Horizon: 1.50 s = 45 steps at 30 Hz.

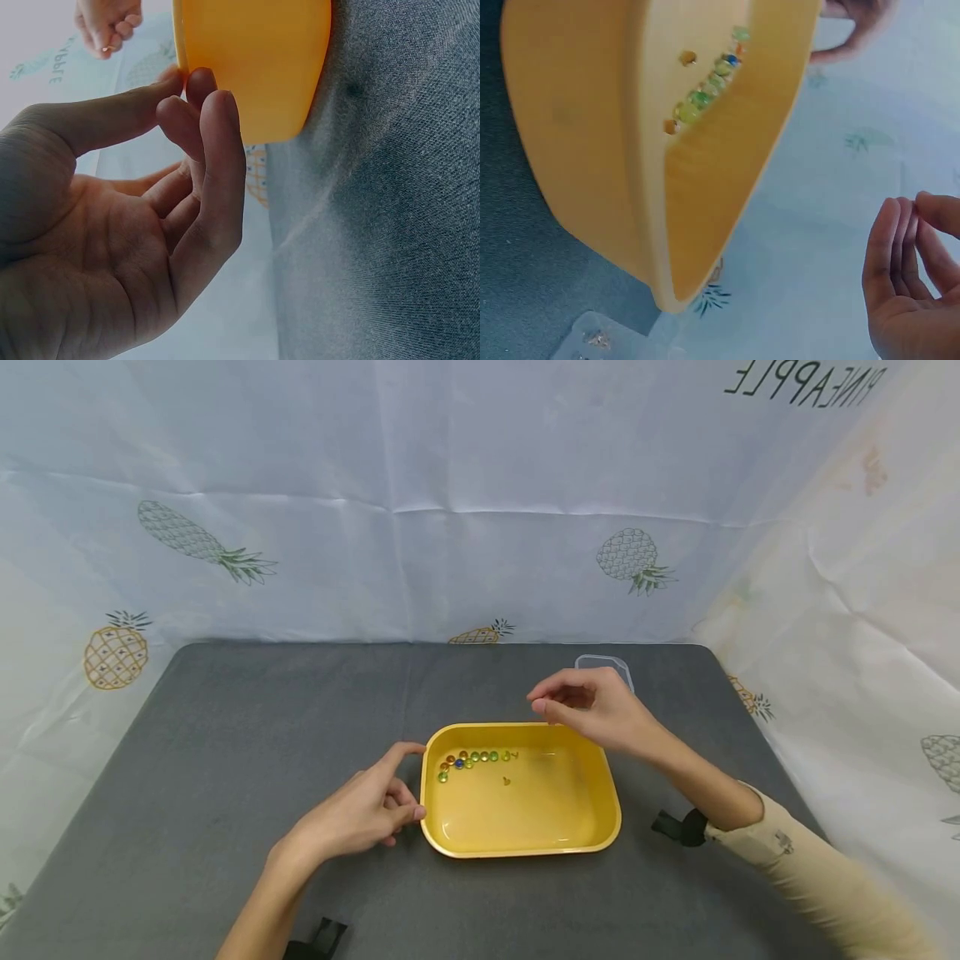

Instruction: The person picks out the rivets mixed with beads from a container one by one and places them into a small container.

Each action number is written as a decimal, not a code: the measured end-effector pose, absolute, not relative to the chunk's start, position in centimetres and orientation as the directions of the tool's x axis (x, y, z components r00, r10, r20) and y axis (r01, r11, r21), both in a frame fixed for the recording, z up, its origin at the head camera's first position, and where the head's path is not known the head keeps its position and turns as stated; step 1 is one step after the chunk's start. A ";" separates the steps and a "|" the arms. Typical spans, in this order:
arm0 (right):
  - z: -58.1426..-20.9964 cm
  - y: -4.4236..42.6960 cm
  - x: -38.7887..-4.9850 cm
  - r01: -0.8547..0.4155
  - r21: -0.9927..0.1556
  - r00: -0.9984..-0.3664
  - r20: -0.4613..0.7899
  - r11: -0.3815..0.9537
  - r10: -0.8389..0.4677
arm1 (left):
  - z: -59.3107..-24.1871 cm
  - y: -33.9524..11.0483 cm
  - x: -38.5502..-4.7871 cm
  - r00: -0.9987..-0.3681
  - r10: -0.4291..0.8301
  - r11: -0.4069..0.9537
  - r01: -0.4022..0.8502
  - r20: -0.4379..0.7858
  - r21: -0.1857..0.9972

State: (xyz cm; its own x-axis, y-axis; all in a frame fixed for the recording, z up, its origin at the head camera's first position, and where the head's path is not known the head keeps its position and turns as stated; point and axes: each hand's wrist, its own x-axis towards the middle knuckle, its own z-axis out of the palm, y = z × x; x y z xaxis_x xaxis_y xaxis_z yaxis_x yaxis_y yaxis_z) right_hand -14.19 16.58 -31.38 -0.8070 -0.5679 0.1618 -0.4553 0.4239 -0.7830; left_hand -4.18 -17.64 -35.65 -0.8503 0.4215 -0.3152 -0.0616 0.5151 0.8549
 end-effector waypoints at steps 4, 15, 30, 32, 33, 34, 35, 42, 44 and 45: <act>-31.2 17.2 -14.5 -0.482 -0.760 -0.808 0.192 0.436 -0.557 | -35.6 -17.6 -4.2 -0.849 0.426 0.513 -0.058 -0.313 0.856; -30.9 19.5 -15.5 -0.487 -0.747 -0.836 0.250 0.452 -0.488 | -35.6 -17.6 -4.3 -0.851 0.425 0.516 -0.052 -0.308 0.855; -32.3 22.2 -17.1 -0.448 -0.749 -0.878 0.265 0.488 -0.399 | -35.6 -17.6 -4.2 -0.850 0.423 0.512 -0.062 -0.314 0.857; -32.5 22.5 -17.4 -0.454 -0.735 -0.878 0.273 0.504 -0.392 | -35.6 -17.6 -4.2 -0.850 0.424 0.513 -0.061 -0.314 0.856; -32.6 22.6 -17.5 -0.455 -0.727 -0.879 0.276 0.514 -0.388 | -35.6 -17.6 -4.2 -0.850 0.424 0.513 -0.059 -0.313 0.856; -32.8 22.8 -17.7 -0.454 -0.720 -0.882 0.277 0.525 -0.382 | -35.6 -17.6 -4.2 -0.850 0.425 0.513 -0.058 -0.312 0.856; -32.9 22.9 -17.8 -0.451 -0.714 -0.884 0.276 0.535 -0.377 | -35.6 -17.6 -4.2 -0.850 0.425 0.514 -0.056 -0.311 0.856; -34.0 23.7 -18.5 -0.426 -0.697 -0.900 0.263 0.577 -0.346 | -35.6 -17.6 -4.1 -0.853 0.427 0.513 -0.045 -0.301 0.857; -34.4 24.0 -18.8 -0.412 -0.693 -0.908 0.255 0.591 -0.333 | -35.6 -17.6 -4.1 -0.853 0.430 0.511 -0.042 -0.297 0.859; -34.6 24.1 -18.9 -0.406 -0.690 -0.911 0.253 0.599 -0.326 | -35.6 -17.6 -4.1 -0.853 0.430 0.510 -0.041 -0.296 0.859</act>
State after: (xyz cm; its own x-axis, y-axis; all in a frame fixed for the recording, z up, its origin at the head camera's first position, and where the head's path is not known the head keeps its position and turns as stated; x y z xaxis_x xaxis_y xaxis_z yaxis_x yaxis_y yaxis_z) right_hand -18.93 24.12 -34.64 -0.9109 -0.3263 0.2526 -0.4060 0.5992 -0.6900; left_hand -4.10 -17.58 -35.58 -0.8527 0.4304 -0.2960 -0.0406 0.5104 0.8590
